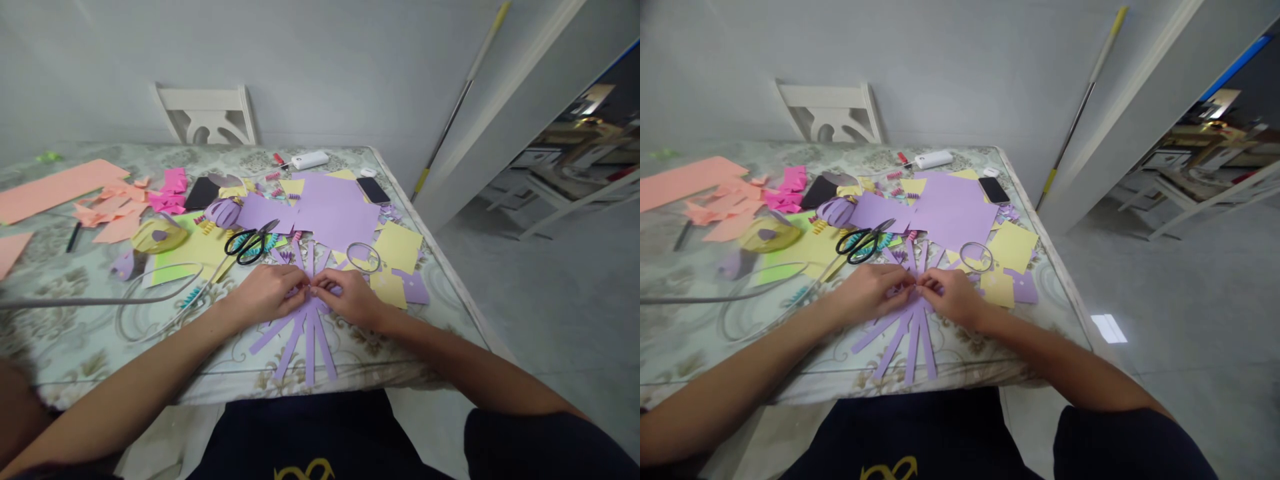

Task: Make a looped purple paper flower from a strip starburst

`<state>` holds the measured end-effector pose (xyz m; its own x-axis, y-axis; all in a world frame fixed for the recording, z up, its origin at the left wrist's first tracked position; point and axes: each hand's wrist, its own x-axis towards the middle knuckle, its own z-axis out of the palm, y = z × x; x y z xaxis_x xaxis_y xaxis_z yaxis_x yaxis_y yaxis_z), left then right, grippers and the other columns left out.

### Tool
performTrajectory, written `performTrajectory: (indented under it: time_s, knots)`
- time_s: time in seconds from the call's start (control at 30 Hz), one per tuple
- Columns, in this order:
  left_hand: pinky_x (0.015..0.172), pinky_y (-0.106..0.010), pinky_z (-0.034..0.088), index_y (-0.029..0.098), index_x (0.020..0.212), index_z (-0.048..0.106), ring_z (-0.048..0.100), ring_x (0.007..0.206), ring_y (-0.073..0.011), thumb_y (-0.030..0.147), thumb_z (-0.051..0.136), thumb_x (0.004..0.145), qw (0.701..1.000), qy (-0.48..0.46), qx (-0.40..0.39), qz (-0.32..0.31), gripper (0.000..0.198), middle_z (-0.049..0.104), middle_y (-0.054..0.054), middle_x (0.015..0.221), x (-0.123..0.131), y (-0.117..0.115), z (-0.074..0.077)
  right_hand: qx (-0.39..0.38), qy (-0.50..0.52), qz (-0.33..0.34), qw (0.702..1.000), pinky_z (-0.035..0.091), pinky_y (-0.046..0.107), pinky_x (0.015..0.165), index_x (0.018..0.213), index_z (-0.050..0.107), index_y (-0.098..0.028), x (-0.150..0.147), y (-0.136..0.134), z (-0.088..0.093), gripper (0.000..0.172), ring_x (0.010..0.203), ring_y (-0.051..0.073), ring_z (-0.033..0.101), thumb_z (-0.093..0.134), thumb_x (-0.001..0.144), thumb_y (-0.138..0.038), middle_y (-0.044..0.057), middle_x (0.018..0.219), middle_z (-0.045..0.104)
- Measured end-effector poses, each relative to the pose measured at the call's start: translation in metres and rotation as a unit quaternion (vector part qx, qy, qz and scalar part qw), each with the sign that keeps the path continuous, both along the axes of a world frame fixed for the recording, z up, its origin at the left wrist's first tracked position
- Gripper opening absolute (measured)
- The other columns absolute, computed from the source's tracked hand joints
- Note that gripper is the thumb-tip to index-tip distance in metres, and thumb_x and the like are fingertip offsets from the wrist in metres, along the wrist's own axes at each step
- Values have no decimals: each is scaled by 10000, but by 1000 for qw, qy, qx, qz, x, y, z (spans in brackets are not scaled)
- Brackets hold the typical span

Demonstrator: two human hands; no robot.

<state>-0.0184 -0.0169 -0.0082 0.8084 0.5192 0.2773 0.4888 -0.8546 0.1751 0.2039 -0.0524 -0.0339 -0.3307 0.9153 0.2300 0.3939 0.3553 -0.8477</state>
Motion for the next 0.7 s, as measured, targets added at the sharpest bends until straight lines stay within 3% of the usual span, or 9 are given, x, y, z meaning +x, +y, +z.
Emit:
performTrajectory:
  time_s: [0.3, 0.7]
  knots:
    - [620, -301, 472, 160, 977, 690, 690, 694, -189, 295, 517, 1022, 1000, 2, 8, -1, 224, 727, -42, 821, 0, 0, -2, 66, -38, -4, 997, 543, 259, 723, 906, 748, -174, 0, 0, 0, 59, 728, 161, 730, 690, 904, -176, 39, 823, 791]
    - [600, -307, 456, 165, 954, 680, 681, 686, -190, 345, 508, 1035, 1000, 6, 26, 5, 262, 711, -33, 799, 1, 0, -3, 98, -68, 8, 993, 530, 286, 760, 959, 745, -169, 2, 0, -2, 126, 793, 184, 733, 620, 951, -183, 66, 888, 795]
